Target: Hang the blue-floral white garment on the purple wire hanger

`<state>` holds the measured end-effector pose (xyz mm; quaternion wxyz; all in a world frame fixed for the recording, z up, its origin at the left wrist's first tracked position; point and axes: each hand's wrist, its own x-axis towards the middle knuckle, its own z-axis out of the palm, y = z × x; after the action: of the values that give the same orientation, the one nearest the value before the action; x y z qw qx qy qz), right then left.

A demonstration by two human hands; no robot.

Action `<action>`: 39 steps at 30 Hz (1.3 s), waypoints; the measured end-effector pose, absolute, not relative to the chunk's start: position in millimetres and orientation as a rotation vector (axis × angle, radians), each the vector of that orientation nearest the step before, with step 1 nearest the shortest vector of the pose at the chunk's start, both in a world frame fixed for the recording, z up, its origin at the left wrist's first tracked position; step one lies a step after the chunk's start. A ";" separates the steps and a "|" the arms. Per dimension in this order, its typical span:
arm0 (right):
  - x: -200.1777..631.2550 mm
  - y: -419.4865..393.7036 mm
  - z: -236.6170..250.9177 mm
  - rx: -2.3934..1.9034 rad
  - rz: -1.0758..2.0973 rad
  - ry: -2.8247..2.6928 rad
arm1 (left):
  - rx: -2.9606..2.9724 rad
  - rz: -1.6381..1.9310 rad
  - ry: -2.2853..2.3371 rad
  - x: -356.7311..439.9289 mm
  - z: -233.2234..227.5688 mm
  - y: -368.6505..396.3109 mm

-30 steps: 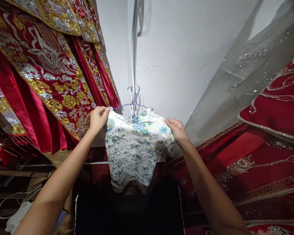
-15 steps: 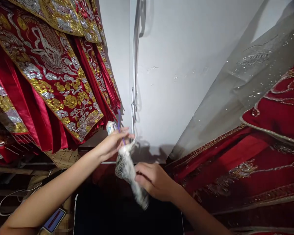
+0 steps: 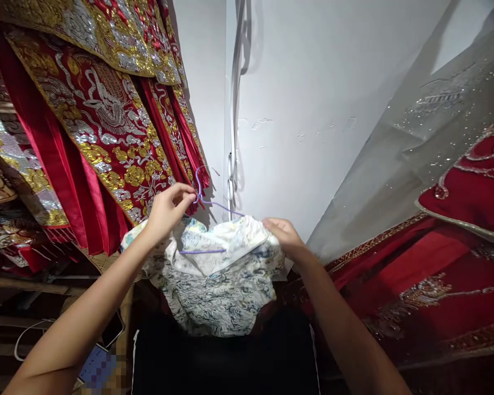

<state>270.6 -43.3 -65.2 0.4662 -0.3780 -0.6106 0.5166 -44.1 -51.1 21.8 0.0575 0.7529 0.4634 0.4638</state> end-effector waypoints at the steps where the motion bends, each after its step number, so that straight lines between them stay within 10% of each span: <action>1: 270.1 -39.0 -55.1 -0.896 1.263 -1.403 | 2.300 1.564 1.388 -42.6 22.2 -47.1; 8: 275.1 -9.7 -10.6 -0.810 1.128 -1.139 | 1.927 2.335 1.437 -11.9 -42.9 -58.4; 15: 290.2 -16.7 -12.4 -0.836 1.020 -1.108 | 1.352 1.990 1.202 36.8 -135.1 -42.4; 39: 251.3 -68.6 -235.5 -1.236 0.578 -0.642 | 1.630 1.737 1.494 34.4 -152.8 14.5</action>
<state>251.3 -68.6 -235.5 0.7289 -0.5610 -0.2915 0.2626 34.4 14.5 -152.8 0.1641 0.5720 0.5241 0.6093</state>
